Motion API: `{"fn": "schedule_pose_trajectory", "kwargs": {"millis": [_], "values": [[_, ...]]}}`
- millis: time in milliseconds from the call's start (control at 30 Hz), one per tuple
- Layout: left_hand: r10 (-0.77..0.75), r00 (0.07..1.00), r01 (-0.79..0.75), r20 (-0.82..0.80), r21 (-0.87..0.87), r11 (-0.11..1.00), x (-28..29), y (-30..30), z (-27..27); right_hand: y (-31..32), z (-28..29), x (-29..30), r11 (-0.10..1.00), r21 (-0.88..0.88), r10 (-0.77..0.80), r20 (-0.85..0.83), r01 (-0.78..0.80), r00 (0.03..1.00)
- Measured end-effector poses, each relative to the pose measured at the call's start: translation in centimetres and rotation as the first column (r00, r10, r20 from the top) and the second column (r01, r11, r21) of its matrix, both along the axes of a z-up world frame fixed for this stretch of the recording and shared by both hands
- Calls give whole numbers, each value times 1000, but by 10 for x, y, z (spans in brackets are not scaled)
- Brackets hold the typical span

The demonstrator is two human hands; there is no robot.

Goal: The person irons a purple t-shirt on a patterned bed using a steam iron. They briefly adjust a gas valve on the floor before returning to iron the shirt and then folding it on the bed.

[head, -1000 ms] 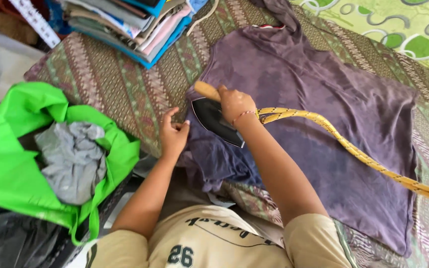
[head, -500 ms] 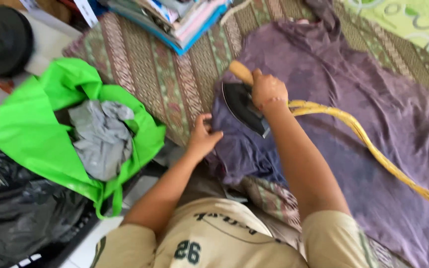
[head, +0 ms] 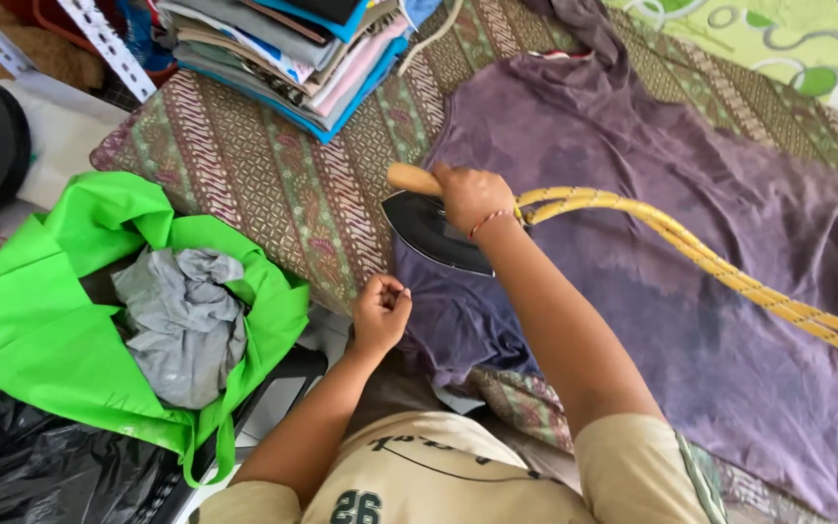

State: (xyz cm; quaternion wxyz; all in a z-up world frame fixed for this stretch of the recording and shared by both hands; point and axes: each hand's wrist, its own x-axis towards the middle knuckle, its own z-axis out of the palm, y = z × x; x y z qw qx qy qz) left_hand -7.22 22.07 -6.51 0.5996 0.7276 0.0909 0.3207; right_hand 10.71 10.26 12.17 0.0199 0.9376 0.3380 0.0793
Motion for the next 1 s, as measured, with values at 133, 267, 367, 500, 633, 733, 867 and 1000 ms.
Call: {"fn": "schedule_pose_trajectory", "kwargs": {"millis": [133,267,367,500,633,733,867,1000], "values": [[97,995,-96,-7,59,994,1,1,-6,-11,18,-23,983,-70,165,-64,-169,984],[68,997,-67,-25,30,997,0,4,-3,-16,6,-20,989,27,150,-71,-148,986],[104,993,-97,-52,114,989,-8,4,14,-14,-12,-12,997,72,-17,-107,25,994],[109,991,-92,-75,199,976,1,16,25,-51,-15,-9,980,153,-110,-112,126,988],[219,949,-70,-226,525,848,-7,9,70,-126,8,-21,971,159,-144,-198,177,969],[13,990,-114,139,755,645,4,-8,126,-189,-16,-5,928,211,-305,-40,306,952],[-107,991,123,-74,804,582,40,-53,139,-269,-7,-3,819,147,-521,-215,555,826],[-180,894,444,-411,758,478,77,-77,95,-347,-11,-22,641,139,-742,-136,754,656]]}}
